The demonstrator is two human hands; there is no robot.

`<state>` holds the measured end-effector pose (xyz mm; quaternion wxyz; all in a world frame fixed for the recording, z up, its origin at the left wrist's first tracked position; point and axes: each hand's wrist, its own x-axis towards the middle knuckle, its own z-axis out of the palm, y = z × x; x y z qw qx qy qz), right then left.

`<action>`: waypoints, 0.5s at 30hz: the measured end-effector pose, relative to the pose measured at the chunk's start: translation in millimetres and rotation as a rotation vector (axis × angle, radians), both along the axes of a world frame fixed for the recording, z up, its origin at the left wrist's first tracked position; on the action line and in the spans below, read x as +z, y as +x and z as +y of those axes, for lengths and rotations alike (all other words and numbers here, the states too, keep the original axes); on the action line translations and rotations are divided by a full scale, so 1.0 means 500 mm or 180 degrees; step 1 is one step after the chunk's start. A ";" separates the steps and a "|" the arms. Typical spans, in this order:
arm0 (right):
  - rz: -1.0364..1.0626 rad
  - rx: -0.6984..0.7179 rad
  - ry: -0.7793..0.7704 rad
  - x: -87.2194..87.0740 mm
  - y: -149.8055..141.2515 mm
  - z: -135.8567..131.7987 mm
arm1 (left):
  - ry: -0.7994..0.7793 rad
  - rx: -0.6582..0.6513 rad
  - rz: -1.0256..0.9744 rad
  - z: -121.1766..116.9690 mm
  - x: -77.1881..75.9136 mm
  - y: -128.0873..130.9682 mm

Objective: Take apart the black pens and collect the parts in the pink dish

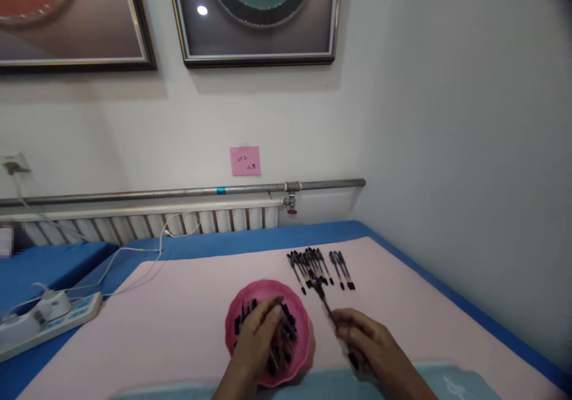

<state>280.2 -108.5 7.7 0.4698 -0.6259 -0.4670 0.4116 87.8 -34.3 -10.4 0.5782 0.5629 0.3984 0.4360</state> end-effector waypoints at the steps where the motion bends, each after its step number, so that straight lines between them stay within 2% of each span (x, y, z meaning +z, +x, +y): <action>1: 0.0383 0.0256 -0.0062 0.003 -0.023 0.001 | -0.0370 -0.0077 -0.0461 -0.001 0.002 0.002; 4: 0.1026 0.1000 -0.0464 0.015 -0.078 0.012 | -0.0993 -0.0303 -0.1535 0.000 0.008 0.000; 7: 0.1330 0.1436 -0.0944 0.027 -0.109 0.034 | -0.1030 -0.0371 -0.1865 0.006 0.016 -0.015; 10: 0.1462 0.1571 -0.1103 0.026 -0.123 0.054 | -0.1105 -0.0221 -0.1946 0.014 0.026 -0.029; 15: 0.1522 0.1496 -0.1209 0.004 -0.119 0.056 | -0.0968 0.0393 -0.2000 0.043 0.041 -0.064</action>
